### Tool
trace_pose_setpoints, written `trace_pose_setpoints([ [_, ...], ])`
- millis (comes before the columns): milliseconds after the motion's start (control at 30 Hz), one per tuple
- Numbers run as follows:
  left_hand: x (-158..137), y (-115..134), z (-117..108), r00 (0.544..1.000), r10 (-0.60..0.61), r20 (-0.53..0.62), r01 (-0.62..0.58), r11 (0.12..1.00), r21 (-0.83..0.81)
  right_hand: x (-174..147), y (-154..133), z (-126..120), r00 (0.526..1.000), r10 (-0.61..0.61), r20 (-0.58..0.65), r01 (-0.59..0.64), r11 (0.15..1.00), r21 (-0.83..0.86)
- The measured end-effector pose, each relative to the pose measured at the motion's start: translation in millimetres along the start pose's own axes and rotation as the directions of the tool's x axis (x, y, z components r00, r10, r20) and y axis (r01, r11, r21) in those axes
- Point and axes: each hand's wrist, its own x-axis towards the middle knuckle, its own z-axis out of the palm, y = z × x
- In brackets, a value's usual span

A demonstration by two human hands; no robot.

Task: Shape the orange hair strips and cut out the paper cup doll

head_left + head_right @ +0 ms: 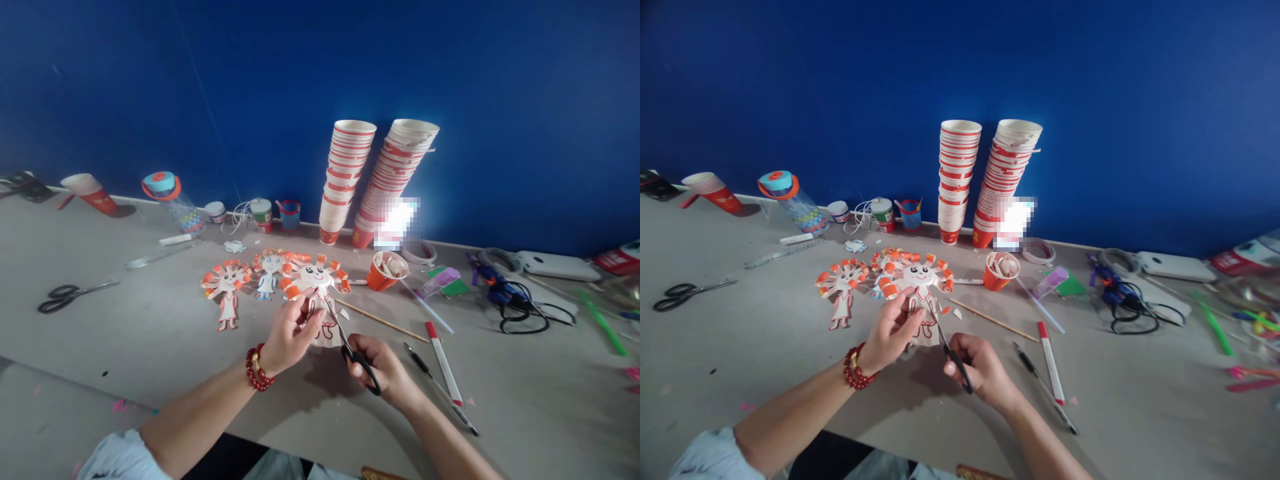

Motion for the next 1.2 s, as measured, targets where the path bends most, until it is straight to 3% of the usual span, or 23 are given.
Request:
trace_pose_setpoints([
  [700,-3.6,8.2,7.4,1.000,-0.014,-0.007,0.013,0.994,-0.112,0.6,4.2,8.9,0.999,-0.046,-0.007,0.046,0.997,0.056],
  [1200,-3.4,10.1,5.4,1.000,-0.024,0.003,0.024,0.998,-0.064,0.2,2.1,11.3,0.997,-0.062,-0.045,0.062,0.998,0.015],
])
